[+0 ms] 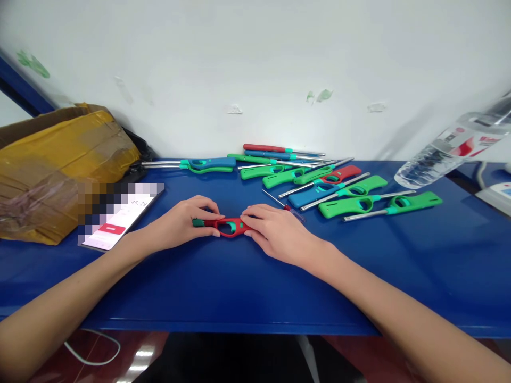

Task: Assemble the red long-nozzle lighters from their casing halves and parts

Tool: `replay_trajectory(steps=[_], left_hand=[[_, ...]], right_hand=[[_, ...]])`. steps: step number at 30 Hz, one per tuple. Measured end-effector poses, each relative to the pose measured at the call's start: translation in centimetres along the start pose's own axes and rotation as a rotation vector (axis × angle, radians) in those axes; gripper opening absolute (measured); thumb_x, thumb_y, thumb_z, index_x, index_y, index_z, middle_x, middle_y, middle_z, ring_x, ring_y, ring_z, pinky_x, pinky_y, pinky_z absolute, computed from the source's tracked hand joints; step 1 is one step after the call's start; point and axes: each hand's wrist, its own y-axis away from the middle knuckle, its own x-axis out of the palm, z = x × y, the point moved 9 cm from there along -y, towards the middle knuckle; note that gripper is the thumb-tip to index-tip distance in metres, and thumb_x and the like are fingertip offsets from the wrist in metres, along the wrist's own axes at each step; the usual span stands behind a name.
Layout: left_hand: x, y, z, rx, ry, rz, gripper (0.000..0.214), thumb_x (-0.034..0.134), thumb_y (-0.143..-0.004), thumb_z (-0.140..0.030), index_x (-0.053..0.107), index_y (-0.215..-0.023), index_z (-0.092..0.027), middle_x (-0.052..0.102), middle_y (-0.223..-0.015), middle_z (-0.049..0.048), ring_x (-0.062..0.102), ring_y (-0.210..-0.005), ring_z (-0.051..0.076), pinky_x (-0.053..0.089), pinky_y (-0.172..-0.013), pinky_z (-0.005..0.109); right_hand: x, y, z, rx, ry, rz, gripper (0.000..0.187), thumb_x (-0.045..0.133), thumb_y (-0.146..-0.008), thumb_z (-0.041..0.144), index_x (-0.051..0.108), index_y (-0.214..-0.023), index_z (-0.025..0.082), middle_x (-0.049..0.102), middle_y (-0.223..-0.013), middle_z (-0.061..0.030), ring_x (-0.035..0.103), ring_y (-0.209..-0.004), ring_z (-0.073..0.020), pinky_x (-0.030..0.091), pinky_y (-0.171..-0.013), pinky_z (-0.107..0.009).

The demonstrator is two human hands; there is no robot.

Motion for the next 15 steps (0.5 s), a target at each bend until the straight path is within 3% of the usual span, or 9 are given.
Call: replay_trajectory(steps=[4, 11, 15], left_hand=[[-0.1, 0.0, -0.1, 0.017, -0.015, -0.008, 0.033, 0.069, -0.085, -0.044, 0.073, -0.113, -0.027, 0.066, -0.109, 0.0066, 0.058, -0.104, 0.024, 0.050, -0.088, 0.038], [-0.1, 0.3, -0.5, 0.042, -0.053, -0.026, 0.032, 0.067, -0.087, -0.045, 0.073, -0.112, -0.026, 0.066, -0.110, 0.0074, 0.059, -0.102, 0.025, 0.050, -0.087, 0.038], [-0.1, 0.1, -0.5, 0.058, -0.096, -0.084, 0.032, 0.062, -0.091, -0.043, 0.071, -0.114, -0.024, 0.067, -0.109, 0.0078, 0.059, -0.102, 0.024, 0.050, -0.088, 0.038]], right_hand=[[-0.3, -0.3, 0.5, -0.049, 0.031, -0.032, 0.029, 0.050, -0.097, 0.023, 0.069, -0.117, 0.014, 0.071, -0.119, -0.0112, 0.064, -0.117, -0.0265, 0.054, -0.101, -0.042], [0.0, -0.4, 0.2, -0.012, 0.004, -0.016, 0.026, 0.056, -0.093, 0.019, 0.070, -0.114, 0.020, 0.074, -0.113, -0.0067, 0.056, -0.127, -0.0297, 0.051, -0.104, -0.047], [0.4, -0.4, -1.0, 0.062, 0.004, -0.054, 0.028, 0.054, -0.093, 0.020, 0.066, -0.118, 0.016, 0.072, -0.114, -0.0117, 0.062, -0.117, -0.0294, 0.053, -0.099, -0.047]])
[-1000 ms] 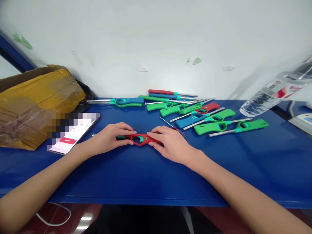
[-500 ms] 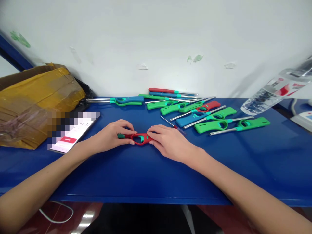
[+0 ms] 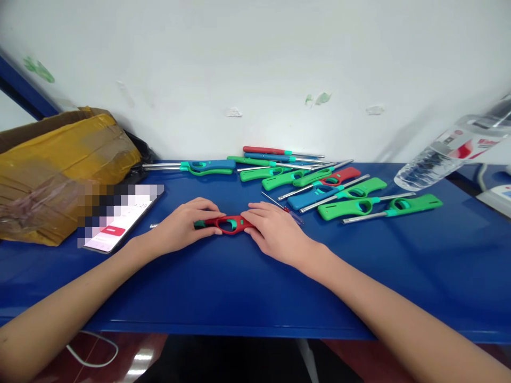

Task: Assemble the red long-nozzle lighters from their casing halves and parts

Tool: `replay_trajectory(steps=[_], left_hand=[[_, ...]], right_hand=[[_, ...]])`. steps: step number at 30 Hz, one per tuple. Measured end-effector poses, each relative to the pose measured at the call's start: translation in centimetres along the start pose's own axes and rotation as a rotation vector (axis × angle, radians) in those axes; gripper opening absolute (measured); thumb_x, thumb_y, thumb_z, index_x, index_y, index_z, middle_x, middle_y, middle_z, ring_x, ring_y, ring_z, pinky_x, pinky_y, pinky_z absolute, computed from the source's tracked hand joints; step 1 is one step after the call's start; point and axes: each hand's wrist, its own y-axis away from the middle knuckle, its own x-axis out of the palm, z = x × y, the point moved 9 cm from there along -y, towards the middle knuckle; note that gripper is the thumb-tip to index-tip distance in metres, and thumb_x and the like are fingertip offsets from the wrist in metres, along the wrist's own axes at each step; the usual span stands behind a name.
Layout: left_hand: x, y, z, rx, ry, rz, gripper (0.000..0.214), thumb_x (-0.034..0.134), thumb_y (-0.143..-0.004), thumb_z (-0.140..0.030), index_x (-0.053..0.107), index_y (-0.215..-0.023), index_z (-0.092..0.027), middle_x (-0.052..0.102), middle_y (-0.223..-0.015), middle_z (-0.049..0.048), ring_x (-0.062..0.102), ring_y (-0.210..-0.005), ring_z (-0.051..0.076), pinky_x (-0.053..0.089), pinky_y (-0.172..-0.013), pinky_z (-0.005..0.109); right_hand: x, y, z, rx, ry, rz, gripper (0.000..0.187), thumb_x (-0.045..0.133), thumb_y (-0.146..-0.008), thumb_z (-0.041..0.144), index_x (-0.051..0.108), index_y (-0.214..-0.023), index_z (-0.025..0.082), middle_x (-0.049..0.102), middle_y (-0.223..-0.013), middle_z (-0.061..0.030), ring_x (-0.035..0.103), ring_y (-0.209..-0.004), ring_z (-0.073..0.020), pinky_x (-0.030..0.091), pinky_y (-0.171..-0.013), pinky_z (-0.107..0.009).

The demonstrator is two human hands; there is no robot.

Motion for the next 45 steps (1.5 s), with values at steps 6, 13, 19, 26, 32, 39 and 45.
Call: replay_trajectory(steps=[6, 13, 19, 26, 32, 39, 45], left_hand=[[-0.4, -1.0, 0.2, 0.035, 0.071, -0.121, 0.032, 0.064, -0.090, -0.036, 0.066, -0.117, -0.019, 0.068, -0.112, 0.0081, 0.063, -0.100, 0.021, 0.051, -0.088, 0.034], [-0.7, -2.2, -1.1, 0.085, 0.055, -0.185, 0.026, 0.057, -0.095, -0.031, 0.067, -0.116, -0.021, 0.072, -0.105, 0.0053, 0.067, -0.090, 0.017, 0.052, -0.080, 0.029], [-1.0, -1.7, -2.2, 0.161, -0.103, -0.346, 0.023, 0.057, -0.095, -0.028, 0.069, -0.110, -0.018, 0.073, -0.100, 0.0079, 0.066, -0.088, 0.020, 0.054, -0.080, 0.034], [-0.5, -1.5, -1.9, 0.137, -0.159, -0.347, 0.025, 0.056, -0.095, -0.031, 0.067, -0.113, -0.017, 0.073, -0.099, 0.0084, 0.065, -0.089, 0.020, 0.054, -0.080, 0.035], [0.1, -1.7, -2.3, 0.152, -0.209, -0.304, 0.028, 0.052, -0.098, -0.034, 0.068, -0.112, -0.015, 0.072, -0.097, 0.0090, 0.062, -0.088, 0.021, 0.052, -0.080, 0.037], [0.2, -1.8, -2.1, 0.140, -0.132, -0.283, 0.026, 0.049, -0.099, -0.031, 0.067, -0.112, -0.018, 0.071, -0.098, 0.0079, 0.060, -0.086, 0.019, 0.051, -0.080, 0.034], [0.4, -2.0, -2.1, 0.154, -0.117, -0.261, 0.026, 0.046, -0.100, -0.031, 0.066, -0.111, -0.016, 0.071, -0.100, 0.0086, 0.058, -0.087, 0.019, 0.050, -0.084, 0.035]], right_hand=[[-0.5, -0.5, -1.8, 0.059, -0.034, -0.067, 0.026, 0.058, -0.090, 0.021, 0.063, -0.115, 0.019, 0.069, -0.115, -0.0102, 0.068, -0.098, -0.0256, 0.056, -0.083, -0.041], [-2.3, -0.3, -1.4, -0.006, 0.035, -0.283, 0.019, 0.058, -0.088, 0.013, 0.064, -0.105, 0.021, 0.071, -0.108, -0.0069, 0.068, -0.092, -0.0223, 0.053, -0.080, -0.035], [-1.8, -0.1, -1.8, 0.000, 0.062, -0.323, 0.025, 0.059, -0.090, 0.022, 0.065, -0.115, 0.021, 0.071, -0.109, -0.0097, 0.069, -0.094, -0.0233, 0.057, -0.079, -0.036], [-1.5, -0.2, -1.7, -0.036, 0.122, -0.304, 0.021, 0.056, -0.095, 0.029, 0.071, -0.106, 0.020, 0.075, -0.101, -0.0089, 0.069, -0.090, -0.0228, 0.056, -0.080, -0.037], [-1.5, -0.3, -1.3, -0.061, 0.146, -0.287, 0.021, 0.055, -0.096, 0.028, 0.072, -0.106, 0.019, 0.075, -0.100, -0.0082, 0.068, -0.086, -0.0216, 0.054, -0.078, -0.036], [-1.4, -0.4, -1.5, -0.034, 0.142, -0.284, 0.022, 0.054, -0.096, 0.031, 0.072, -0.105, 0.020, 0.076, -0.100, -0.0072, 0.069, -0.088, -0.0218, 0.054, -0.078, -0.035], [-1.3, -0.2, -1.7, -0.027, 0.149, -0.302, 0.023, 0.054, -0.096, 0.032, 0.071, -0.106, 0.019, 0.075, -0.101, -0.0081, 0.069, -0.088, -0.0226, 0.054, -0.078, -0.036]])
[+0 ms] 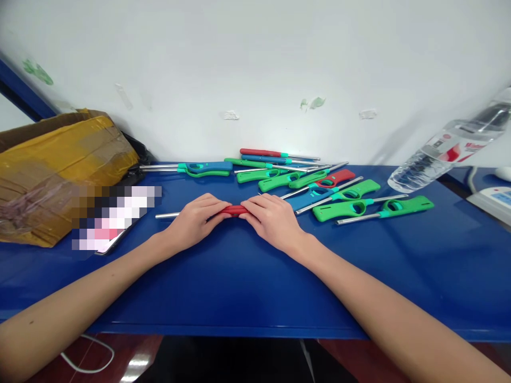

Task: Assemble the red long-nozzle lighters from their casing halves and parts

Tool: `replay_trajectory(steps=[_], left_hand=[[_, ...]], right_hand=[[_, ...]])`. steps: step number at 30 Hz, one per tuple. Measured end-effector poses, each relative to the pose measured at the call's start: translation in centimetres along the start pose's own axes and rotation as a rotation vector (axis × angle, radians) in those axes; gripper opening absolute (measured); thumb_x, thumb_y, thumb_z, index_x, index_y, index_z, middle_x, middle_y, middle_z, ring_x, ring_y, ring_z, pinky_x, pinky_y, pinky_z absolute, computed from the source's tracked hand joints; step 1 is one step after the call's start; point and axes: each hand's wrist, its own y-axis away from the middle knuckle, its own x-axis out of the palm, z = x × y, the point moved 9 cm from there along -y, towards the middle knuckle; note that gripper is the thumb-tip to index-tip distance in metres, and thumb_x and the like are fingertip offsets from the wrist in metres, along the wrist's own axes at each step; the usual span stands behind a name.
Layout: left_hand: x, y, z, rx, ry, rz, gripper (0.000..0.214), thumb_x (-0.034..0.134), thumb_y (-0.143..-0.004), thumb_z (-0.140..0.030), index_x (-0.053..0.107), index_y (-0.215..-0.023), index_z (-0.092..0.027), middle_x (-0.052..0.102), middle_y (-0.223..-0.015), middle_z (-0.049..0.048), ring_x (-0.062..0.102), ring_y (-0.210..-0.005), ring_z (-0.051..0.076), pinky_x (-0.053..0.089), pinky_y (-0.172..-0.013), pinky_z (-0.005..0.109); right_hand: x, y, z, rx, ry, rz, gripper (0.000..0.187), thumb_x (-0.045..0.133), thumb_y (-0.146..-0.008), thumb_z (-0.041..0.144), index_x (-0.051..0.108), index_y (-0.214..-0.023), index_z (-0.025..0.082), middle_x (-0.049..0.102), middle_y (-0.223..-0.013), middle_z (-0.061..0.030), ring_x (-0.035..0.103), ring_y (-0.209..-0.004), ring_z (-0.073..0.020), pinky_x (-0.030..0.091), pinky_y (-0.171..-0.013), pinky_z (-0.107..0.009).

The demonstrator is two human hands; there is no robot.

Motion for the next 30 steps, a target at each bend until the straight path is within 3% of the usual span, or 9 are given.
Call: replay_trajectory(steps=[21, 24, 27, 30], left_hand=[[-0.7, -0.1, -1.1, 0.037, -0.021, -0.043, 0.020, 0.051, -0.098, -0.028, 0.066, -0.101, -0.015, 0.071, -0.089, 0.0069, 0.054, -0.078, 0.017, 0.048, -0.076, 0.031], [-0.8, -0.1, -0.9, 0.025, -0.010, -0.080, 0.019, 0.055, -0.097, -0.029, 0.067, -0.103, -0.016, 0.071, -0.090, 0.0062, 0.057, -0.078, 0.017, 0.050, -0.076, 0.031], [-1.4, 0.0, -0.5, -0.004, 0.069, -0.128, 0.023, 0.057, -0.095, -0.029, 0.067, -0.112, -0.016, 0.070, -0.105, 0.0085, 0.063, -0.091, 0.017, 0.053, -0.083, 0.031], [-1.4, 0.1, -0.2, 0.003, 0.174, -0.044, 0.033, 0.063, -0.091, -0.033, 0.064, -0.120, -0.016, 0.066, -0.118, 0.0107, 0.064, -0.103, 0.019, 0.053, -0.090, 0.031]], right_hand=[[-0.8, -0.1, 0.5, -0.073, -0.050, -0.063, 0.019, 0.059, -0.093, 0.024, 0.069, -0.106, 0.016, 0.075, -0.101, -0.0084, 0.067, -0.089, -0.0238, 0.054, -0.079, -0.038], [-0.9, -0.2, 0.4, -0.059, -0.051, -0.043, 0.020, 0.058, -0.094, 0.026, 0.069, -0.107, 0.016, 0.075, -0.102, -0.0088, 0.067, -0.089, -0.0243, 0.054, -0.080, -0.039], [-0.7, -0.4, -0.1, 0.000, -0.112, 0.021, 0.024, 0.056, -0.095, 0.030, 0.070, -0.109, 0.017, 0.075, -0.102, -0.0096, 0.068, -0.089, -0.0242, 0.054, -0.080, -0.038], [0.6, -0.5, -0.8, 0.094, -0.270, 0.188, 0.028, 0.052, -0.096, 0.029, 0.067, -0.119, 0.020, 0.075, -0.105, -0.0074, 0.069, -0.090, -0.0223, 0.054, -0.080, -0.036]])
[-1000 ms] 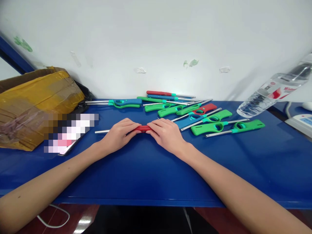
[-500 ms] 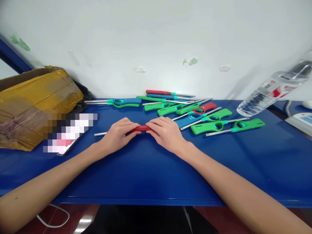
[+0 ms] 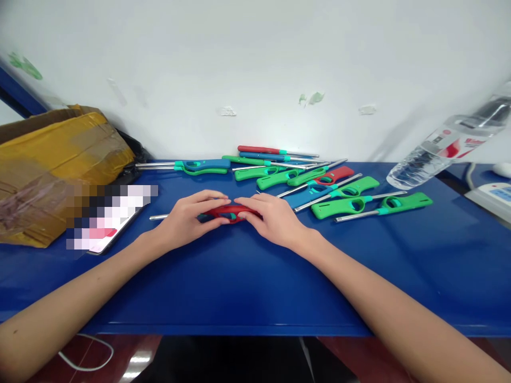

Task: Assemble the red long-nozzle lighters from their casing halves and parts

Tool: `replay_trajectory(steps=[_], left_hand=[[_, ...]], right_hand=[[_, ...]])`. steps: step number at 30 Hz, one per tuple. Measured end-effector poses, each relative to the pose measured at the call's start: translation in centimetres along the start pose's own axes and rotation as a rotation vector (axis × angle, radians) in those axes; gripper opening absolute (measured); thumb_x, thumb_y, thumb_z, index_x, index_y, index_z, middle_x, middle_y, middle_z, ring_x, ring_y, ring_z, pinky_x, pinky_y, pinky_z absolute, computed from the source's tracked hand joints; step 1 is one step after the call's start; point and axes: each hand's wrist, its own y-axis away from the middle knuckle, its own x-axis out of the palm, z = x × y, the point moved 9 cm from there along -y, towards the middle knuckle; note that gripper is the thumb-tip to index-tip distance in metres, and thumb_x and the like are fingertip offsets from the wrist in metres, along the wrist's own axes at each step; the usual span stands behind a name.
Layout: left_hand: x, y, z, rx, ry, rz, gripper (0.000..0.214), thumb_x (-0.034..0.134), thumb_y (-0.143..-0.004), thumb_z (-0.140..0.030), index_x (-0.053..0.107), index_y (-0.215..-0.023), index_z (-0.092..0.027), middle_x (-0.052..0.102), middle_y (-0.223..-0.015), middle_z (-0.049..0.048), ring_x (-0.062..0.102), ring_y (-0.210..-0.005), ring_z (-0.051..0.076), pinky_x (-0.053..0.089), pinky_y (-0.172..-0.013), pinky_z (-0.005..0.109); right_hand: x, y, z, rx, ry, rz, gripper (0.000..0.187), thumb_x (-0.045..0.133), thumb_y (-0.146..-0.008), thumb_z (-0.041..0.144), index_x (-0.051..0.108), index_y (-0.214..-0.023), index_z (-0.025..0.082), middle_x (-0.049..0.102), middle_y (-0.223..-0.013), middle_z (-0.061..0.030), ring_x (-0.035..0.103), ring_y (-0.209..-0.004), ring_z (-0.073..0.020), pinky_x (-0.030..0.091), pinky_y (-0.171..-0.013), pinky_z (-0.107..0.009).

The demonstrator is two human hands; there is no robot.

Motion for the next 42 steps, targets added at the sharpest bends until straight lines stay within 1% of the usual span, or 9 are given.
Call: replay_trajectory(steps=[2, 4, 8, 11, 14, 25, 32, 36, 42], left_hand=[[0.6, 0.4, 0.5, -0.028, 0.033, 0.137, 0.041, 0.068, -0.088, -0.037, 0.062, -0.124, -0.018, 0.067, -0.114, 0.0084, 0.065, -0.099, 0.019, 0.053, -0.088, 0.031], [0.4, 0.7, 1.2, -0.080, 0.023, 0.187, 0.037, 0.068, -0.088, -0.035, 0.064, -0.121, -0.018, 0.067, -0.111, 0.0075, 0.064, -0.097, 0.019, 0.053, -0.087, 0.031], [0.5, 1.0, 2.1, -0.172, -0.011, 0.263, 0.021, 0.067, -0.088, -0.035, 0.070, -0.104, -0.021, 0.069, -0.100, 0.0042, 0.060, -0.094, 0.020, 0.049, -0.084, 0.033], [1.1, 1.0, 2.2, -0.229, 0.025, 0.329, 0.020, 0.068, -0.088, -0.036, 0.068, -0.101, -0.022, 0.068, -0.096, 0.0023, 0.057, -0.093, 0.020, 0.047, -0.082, 0.033], [1.5, 1.0, 2.2, -0.238, 0.041, 0.354, 0.020, 0.065, -0.089, -0.036, 0.067, -0.103, -0.022, 0.067, -0.098, 0.0027, 0.055, -0.094, 0.020, 0.046, -0.083, 0.033], [1.6, 1.1, 1.7, -0.197, 0.026, 0.344, 0.022, 0.063, -0.091, -0.036, 0.066, -0.105, -0.018, 0.066, -0.099, 0.0048, 0.054, -0.094, 0.021, 0.044, -0.084, 0.033], [1.3, 1.3, 2.2, -0.302, 0.053, 0.317, 0.028, 0.072, -0.085, -0.035, 0.067, -0.106, -0.018, 0.067, -0.091, 0.0035, 0.056, -0.088, 0.020, 0.046, -0.077, 0.031], [1.2, 1.2, 1.1, -0.228, 0.025, 0.341, 0.022, 0.066, -0.089, -0.032, 0.069, -0.108, -0.021, 0.067, -0.098, 0.0050, 0.055, -0.094, 0.021, 0.046, -0.082, 0.033], [0.9, 1.2, -0.5, -0.093, -0.133, 0.308, 0.021, 0.056, -0.096, -0.030, 0.065, -0.108, -0.016, 0.063, -0.102, 0.0083, 0.056, -0.094, 0.022, 0.048, -0.084, 0.035]], right_hand=[[0.8, 0.0, -0.4, 0.048, -0.096, 0.107, 0.029, 0.049, -0.097, 0.027, 0.066, -0.121, 0.023, 0.075, -0.107, -0.0050, 0.069, -0.092, -0.0211, 0.053, -0.082, -0.035], [1.1, 0.0, -0.4, 0.056, -0.116, 0.157, 0.029, 0.047, -0.098, 0.025, 0.068, -0.118, 0.023, 0.074, -0.107, -0.0052, 0.067, -0.095, -0.0216, 0.052, -0.083, -0.036], [1.0, -0.1, 0.6, -0.012, -0.013, 0.148, 0.029, 0.045, -0.098, 0.025, 0.072, -0.106, 0.020, 0.070, -0.108, -0.0092, 0.062, -0.098, -0.0238, 0.049, -0.089, -0.042], [1.6, 0.0, 1.2, -0.016, -0.032, 0.178, 0.030, 0.057, -0.093, 0.040, 0.070, -0.112, 0.021, 0.067, -0.109, -0.0092, 0.061, -0.098, -0.0242, 0.049, -0.089, -0.042], [2.1, 0.0, 1.5, -0.003, -0.052, 0.199, 0.039, 0.065, -0.087, 0.047, 0.067, -0.117, 0.022, 0.065, -0.106, -0.0084, 0.060, -0.096, -0.0236, 0.051, -0.085, -0.039], [1.7, 0.0, 1.7, 0.057, -0.180, 0.206, 0.032, 0.061, -0.091, 0.039, 0.065, -0.118, 0.023, 0.062, -0.110, -0.0078, 0.062, -0.096, -0.0218, 0.052, -0.085, -0.036], [0.0, 0.3, 0.6, 0.120, -0.277, 0.024, 0.039, 0.062, -0.089, 0.042, 0.063, -0.122, 0.021, 0.060, -0.117, -0.0108, 0.063, -0.098, -0.0228, 0.056, -0.080, -0.035], [-1.6, 0.7, 0.7, 0.076, -0.285, -0.107, 0.037, 0.063, -0.089, 0.038, 0.062, -0.123, 0.022, 0.061, -0.118, -0.0113, 0.061, -0.108, -0.0256, 0.052, -0.093, -0.041], [-3.0, 0.7, 1.0, 0.051, -0.277, -0.180, 0.037, 0.063, -0.089, 0.036, 0.062, -0.124, 0.025, 0.061, -0.116, -0.0104, 0.062, -0.105, -0.0265, 0.052, -0.093, -0.044]])
